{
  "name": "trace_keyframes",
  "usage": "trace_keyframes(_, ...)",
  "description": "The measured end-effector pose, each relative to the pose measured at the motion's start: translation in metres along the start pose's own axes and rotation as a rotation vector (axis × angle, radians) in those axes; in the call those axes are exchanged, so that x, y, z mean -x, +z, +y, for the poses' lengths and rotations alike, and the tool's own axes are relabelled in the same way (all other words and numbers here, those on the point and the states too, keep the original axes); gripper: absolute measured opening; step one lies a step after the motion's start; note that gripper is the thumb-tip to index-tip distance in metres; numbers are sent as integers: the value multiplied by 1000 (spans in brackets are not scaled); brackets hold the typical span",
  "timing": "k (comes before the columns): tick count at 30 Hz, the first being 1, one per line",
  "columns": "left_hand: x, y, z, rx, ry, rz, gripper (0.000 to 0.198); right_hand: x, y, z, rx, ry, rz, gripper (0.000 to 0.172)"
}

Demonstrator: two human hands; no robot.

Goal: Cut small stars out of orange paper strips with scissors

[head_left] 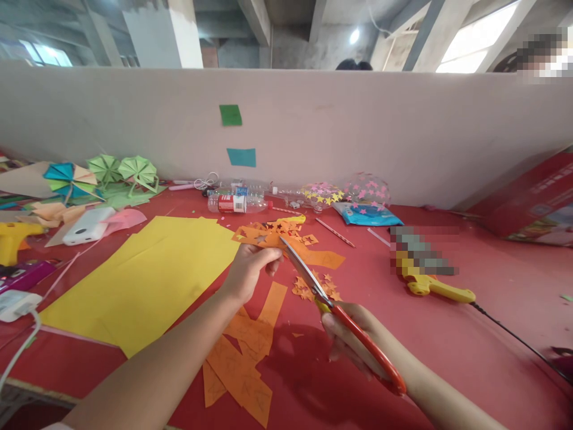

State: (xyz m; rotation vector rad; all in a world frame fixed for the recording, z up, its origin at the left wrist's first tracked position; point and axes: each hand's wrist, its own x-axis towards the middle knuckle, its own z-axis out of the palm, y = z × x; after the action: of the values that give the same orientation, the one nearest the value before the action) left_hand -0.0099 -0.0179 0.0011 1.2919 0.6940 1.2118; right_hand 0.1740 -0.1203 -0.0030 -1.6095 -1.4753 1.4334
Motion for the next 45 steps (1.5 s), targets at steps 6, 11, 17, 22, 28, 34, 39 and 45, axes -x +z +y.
trace_keyframes(6,-1,-2,0,-18,-13,-7,25,1,1,-1,-13,-38,12,52)
trace_keyframes(11,-2,-3,1,17,-6,34,22,0,0,-1,2,-68,24,55)
trace_keyframes(17,-3,-2,3,-6,48,86,20,-1,0,-1,-7,-53,13,56)
trace_keyframes(22,-3,-4,2,-51,53,92,24,-2,-2,2,-8,-3,-37,54)
trace_keyframes(28,-4,-7,2,-163,78,16,23,-3,-4,7,-4,-50,-93,60)
trace_keyframes(34,-6,-9,0,-152,56,10,24,-1,-4,8,15,-53,-92,61)
trace_keyframes(39,-6,-10,0,-103,37,-10,23,0,-4,8,6,-20,-92,63)
trace_keyframes(45,-6,-10,2,-147,44,-12,24,0,-4,6,-18,31,-57,57)
